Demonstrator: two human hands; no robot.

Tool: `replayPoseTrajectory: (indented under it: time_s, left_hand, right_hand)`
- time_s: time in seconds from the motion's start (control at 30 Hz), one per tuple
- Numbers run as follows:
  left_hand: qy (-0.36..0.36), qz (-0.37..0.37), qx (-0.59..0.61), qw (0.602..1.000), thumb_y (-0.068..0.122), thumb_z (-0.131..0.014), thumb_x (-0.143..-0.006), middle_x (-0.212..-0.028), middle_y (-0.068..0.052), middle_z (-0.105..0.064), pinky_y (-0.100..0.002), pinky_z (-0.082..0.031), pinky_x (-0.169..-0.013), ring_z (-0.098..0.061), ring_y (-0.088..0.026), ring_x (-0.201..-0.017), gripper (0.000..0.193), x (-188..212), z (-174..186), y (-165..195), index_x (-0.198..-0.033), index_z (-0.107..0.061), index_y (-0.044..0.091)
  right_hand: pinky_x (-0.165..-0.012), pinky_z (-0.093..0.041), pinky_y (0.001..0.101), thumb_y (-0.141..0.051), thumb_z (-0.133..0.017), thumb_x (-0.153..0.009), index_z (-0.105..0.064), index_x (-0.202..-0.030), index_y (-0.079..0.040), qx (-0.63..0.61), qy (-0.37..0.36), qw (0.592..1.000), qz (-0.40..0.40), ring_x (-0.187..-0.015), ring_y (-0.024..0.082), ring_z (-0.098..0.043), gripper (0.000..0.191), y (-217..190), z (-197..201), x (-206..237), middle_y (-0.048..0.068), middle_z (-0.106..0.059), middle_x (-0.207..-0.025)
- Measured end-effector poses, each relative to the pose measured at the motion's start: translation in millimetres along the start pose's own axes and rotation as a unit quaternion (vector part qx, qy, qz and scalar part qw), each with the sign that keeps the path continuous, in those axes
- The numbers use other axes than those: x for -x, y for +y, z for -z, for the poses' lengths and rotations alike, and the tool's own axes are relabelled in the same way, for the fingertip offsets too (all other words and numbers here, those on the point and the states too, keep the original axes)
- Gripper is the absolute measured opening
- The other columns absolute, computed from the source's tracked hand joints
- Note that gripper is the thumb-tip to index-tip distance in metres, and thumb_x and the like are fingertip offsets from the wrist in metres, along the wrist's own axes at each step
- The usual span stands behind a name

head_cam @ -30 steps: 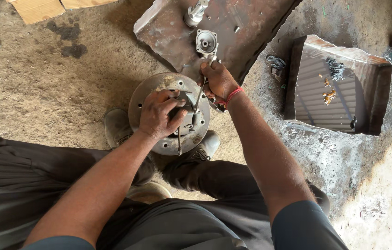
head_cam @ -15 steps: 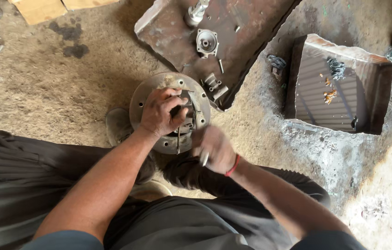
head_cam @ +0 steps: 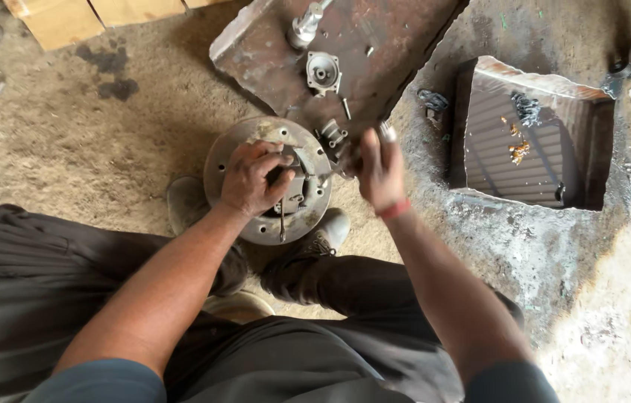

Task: The person disassembles a small engine component, removes a piston and cylinder, and uses a wrench and pliers to adjust internal parts. The person places removed parts on a nearby metal tray and continues to manipulate the engine housing.

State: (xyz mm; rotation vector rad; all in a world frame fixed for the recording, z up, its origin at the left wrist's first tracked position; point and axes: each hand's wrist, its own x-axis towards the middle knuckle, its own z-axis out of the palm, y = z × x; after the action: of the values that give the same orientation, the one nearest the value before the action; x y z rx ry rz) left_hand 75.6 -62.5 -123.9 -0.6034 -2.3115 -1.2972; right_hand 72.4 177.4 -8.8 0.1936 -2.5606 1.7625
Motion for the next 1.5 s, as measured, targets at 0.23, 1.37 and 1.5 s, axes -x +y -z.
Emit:
replayPoseTrajectory:
  time_s: [0.23, 1.37, 1.5]
  left_hand:
    - [-0.015, 0.008, 0.011, 1.0, 0.039, -0.073, -0.094, -0.114, -0.008, -0.07, -0.047, -0.048, -0.093, -0.066, -0.029, -0.105, 0.028, -5, 4, -2, -0.101, -0.076, 0.012]
    - [-0.025, 0.018, -0.007, 1.0, 0.034, -0.071, -0.093, -0.111, -0.006, -0.066, -0.048, -0.05, -0.091, -0.066, -0.027, -0.103, 0.021, -9, -1, -8, -0.102, -0.075, 0.015]
    - [0.018, -0.022, -0.011, 1.0, 0.033, -0.073, -0.097, -0.117, -0.007, -0.065, -0.046, -0.05, -0.094, -0.066, -0.027, -0.107, 0.023, -8, -2, -10, -0.105, -0.071, 0.012]
  right_hand:
    - [-0.038, -0.038, 0.0291, -0.036, -0.042, -0.109, -0.062, -0.101, -0.002, -0.067, -0.061, 0.962, -0.259, -0.044, 0.013, -0.049, 0.04, 35, -32, -99, 0.007, -0.064, -0.07]
    - [-0.056, -0.055, 0.0278, -0.011, -0.049, -0.112, -0.065, -0.109, -0.008, 0.25, -0.146, 0.952, 0.104, -0.069, 0.016, -0.067, 0.016, 9, -36, -8, 0.008, -0.068, -0.087]
    - [-0.079, -0.06, 0.0345, -0.012, -0.067, -0.093, -0.067, -0.099, -0.016, 0.192, -0.194, 0.914, 0.298, -0.098, 0.02, -0.068, 0.007, 15, -33, 64, 0.007, -0.071, -0.109]
